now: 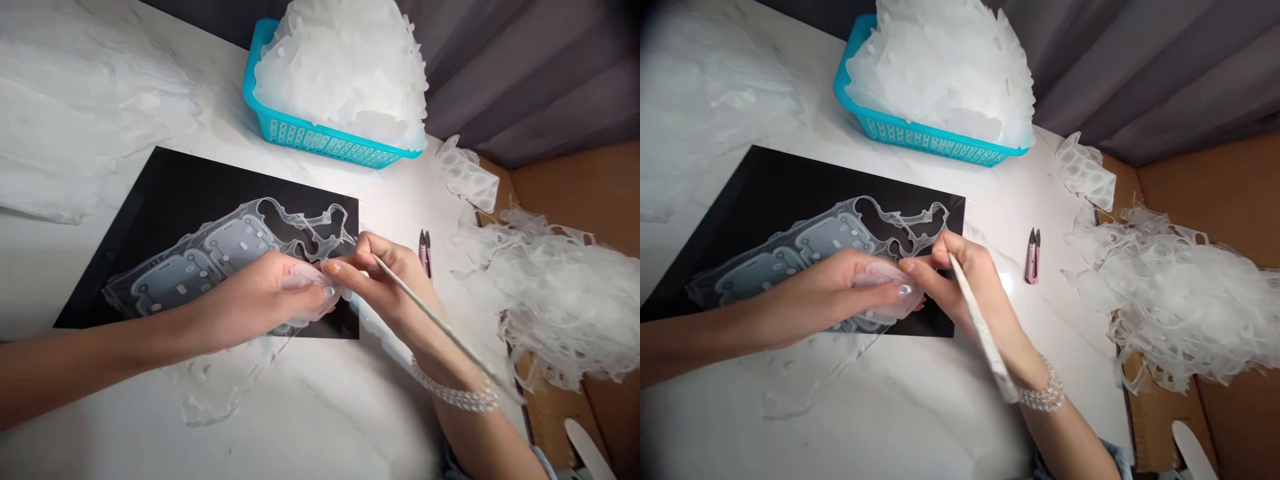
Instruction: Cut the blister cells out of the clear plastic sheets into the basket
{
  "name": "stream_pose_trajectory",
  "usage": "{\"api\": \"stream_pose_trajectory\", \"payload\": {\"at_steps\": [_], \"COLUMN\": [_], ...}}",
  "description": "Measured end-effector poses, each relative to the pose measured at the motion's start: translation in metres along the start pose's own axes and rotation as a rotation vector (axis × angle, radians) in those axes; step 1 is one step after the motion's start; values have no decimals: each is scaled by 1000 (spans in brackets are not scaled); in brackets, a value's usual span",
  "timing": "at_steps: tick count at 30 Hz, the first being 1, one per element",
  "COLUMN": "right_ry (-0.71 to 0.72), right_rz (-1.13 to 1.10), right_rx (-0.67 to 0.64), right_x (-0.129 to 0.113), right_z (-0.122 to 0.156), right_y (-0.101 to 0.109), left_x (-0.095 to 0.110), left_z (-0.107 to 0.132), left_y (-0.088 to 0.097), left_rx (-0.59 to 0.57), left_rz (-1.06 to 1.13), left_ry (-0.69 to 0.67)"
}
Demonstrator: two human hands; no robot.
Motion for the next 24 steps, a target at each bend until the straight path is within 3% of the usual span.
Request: {"api": "stream_pose_trajectory", "payload": {"at_steps": [3,5,12,14,19,24], "right_ry": [9,34,238,244,79,55], "right_rz": [-172,-190,248,345,377,442], "right_rx": [-34,2,251,300,374,382], "right_x": [0,-2,-25,-19,19,10], "right_z": [-2,0,21,20,6,12], "right_y": [-13,-13,-2,8,55,65], "left_x": [-6,-7,-8,-9,-20,-18], "left_z": [-2,-2,3,4,11,12], "left_y": [-8,-7,-3,6,33,21], "left_rx": [-98,-84,-12,76,289,155], "left_rz": [75,104,64,51,185,263], "left_ry": [94,114,137,101,-20,-75]}}
Point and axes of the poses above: each hand's wrist, its own z-axis away from the middle knuckle, its own y-axis out of the back of the hand, x = y × z, the point moved 10 cm from there along -z, towards the middle knuckle, and after that the axes turned 7 degrees about -x, right-handed, at the moved point
